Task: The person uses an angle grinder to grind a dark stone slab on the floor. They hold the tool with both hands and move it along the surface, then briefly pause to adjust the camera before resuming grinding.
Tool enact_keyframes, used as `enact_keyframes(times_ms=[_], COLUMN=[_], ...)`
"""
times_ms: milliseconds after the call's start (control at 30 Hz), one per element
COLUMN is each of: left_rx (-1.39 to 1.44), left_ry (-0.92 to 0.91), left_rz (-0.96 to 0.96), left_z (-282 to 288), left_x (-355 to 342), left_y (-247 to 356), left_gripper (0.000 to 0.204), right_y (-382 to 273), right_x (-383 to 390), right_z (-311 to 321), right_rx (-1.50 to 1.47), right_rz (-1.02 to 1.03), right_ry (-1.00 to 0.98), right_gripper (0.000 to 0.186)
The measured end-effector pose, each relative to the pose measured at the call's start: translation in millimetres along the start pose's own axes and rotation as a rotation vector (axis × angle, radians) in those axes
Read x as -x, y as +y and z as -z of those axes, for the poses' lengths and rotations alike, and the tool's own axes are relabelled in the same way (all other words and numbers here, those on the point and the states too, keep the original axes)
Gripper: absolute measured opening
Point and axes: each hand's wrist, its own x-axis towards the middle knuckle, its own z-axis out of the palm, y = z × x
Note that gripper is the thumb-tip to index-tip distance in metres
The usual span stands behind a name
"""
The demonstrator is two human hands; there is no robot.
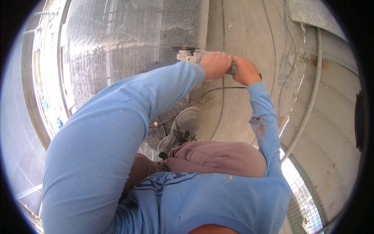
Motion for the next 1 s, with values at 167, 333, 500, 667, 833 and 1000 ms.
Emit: enact_keyframes(times_ms=[167,333,500,667,833,1000], left_rx=[-0.003,-0.024,0.003,-0.001,-0.036,-0.045], left_ry=[-0.027,0.001,0.059,0.007,0.070,0.070], left_rz=[0.016,-0.005,-0.024,-0.017,-0.056,-0.057], left_z=[1.5,0.8,-4.9,0.9,-3.3,-8.0], left_x=[-0.9,0.3,-3.6,-7.1,-7.2,-10.8], left_y=[-0.7,-1.3,0.5,7.8,7.5,5.8], left_gripper=[0.040,0.036,0.033,0.033,0.020,0.020], right_y=[3.1,3.1,5.7,7.7,13.9,17.2], right_x=[-4.4,-4.8,0.2,5.8,5.1,3.1], right_z=[-4.8,-7.2,-1.7,2.8,-1.4,-5.9], right_rx=[0.007,0.048,0.022,0.016,0.023,-0.004], right_rz=[0.002,-0.013,-0.012,-0.027,-0.005,0.000], right_ry=[-0.016,-0.027,-0.024,-0.013,0.009,0.013], right_gripper=[0.042,0.042,0.044,0.045,0.045,0.045])
